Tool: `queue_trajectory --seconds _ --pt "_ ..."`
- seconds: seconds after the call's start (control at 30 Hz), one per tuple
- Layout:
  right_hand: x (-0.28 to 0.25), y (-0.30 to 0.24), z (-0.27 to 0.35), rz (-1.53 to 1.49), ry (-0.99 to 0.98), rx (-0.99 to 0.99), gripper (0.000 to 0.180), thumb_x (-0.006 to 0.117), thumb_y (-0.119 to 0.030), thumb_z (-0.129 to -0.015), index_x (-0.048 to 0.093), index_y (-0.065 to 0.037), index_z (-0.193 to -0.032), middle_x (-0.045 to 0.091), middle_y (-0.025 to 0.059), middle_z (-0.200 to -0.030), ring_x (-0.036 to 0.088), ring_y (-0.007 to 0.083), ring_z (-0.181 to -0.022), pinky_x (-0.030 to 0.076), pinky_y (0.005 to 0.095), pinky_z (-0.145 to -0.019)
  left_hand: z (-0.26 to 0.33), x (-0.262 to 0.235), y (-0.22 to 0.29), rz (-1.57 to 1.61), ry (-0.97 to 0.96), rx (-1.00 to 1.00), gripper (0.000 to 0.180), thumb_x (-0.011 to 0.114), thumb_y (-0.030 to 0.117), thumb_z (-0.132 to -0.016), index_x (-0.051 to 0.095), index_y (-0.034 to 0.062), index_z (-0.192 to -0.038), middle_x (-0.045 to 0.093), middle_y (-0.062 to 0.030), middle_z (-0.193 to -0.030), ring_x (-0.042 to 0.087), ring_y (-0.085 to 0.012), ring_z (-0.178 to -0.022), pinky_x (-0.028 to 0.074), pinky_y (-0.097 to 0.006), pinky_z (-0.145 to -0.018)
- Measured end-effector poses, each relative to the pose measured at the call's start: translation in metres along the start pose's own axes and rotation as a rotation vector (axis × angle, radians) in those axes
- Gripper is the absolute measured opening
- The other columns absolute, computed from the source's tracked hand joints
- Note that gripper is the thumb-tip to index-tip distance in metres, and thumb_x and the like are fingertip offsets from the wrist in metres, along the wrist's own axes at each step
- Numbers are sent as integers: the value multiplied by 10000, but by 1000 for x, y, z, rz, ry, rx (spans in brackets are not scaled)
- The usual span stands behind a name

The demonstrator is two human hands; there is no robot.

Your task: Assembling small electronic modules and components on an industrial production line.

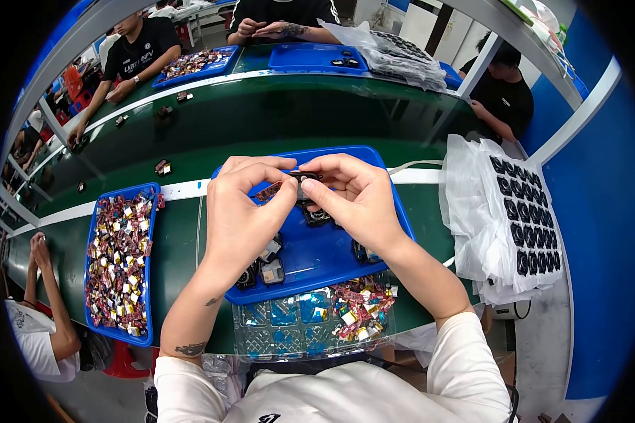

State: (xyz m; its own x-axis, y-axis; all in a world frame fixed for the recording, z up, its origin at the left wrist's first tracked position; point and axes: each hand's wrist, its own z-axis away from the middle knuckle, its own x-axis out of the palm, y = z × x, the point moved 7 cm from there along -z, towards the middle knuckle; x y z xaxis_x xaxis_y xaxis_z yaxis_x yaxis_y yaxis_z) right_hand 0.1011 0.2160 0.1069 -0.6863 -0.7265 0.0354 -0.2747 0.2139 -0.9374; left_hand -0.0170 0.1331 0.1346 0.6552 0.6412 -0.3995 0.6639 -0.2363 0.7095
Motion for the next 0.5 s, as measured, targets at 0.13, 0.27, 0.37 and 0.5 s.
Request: queue_trajectory --seconds 0.13,0.27,0.37,0.5 --pt "-3 3 0 -9 26 -10 188 620 -35 -866 615 28 -1043 659 100 -925 651 122 -800 551 227 -666 1 2 1 -39 8 30 82 674 85 -719 687 6 -735 702 -114 -923 612 -243 -905 470 -351 -818" --pt "-8 -1 1 46 107 -49 170 631 -22 -847 619 25 -1010 661 91 -882 641 102 -749 537 209 -638 3 4 3 -17 12 75 93 709 96 -732 706 15 -778 702 -117 -928 620 -232 -868 476 -342 -796" --pt "-17 -3 -2 4 148 -71 142 646 -18 -831 622 25 -965 660 85 -869 636 95 -737 532 203 -629 3 1 11 6 24 98 107 725 106 -742 714 20 -805 700 -119 -905 627 -211 -804 483 -321 -753" --pt "-23 -6 -4 -13 148 -76 138 664 -15 -818 616 23 -942 655 88 -888 633 96 -753 542 215 -627 2 -1 8 47 2 -7 108 727 108 -744 714 24 -810 695 -101 -856 625 -185 -757 486 -296 -709"
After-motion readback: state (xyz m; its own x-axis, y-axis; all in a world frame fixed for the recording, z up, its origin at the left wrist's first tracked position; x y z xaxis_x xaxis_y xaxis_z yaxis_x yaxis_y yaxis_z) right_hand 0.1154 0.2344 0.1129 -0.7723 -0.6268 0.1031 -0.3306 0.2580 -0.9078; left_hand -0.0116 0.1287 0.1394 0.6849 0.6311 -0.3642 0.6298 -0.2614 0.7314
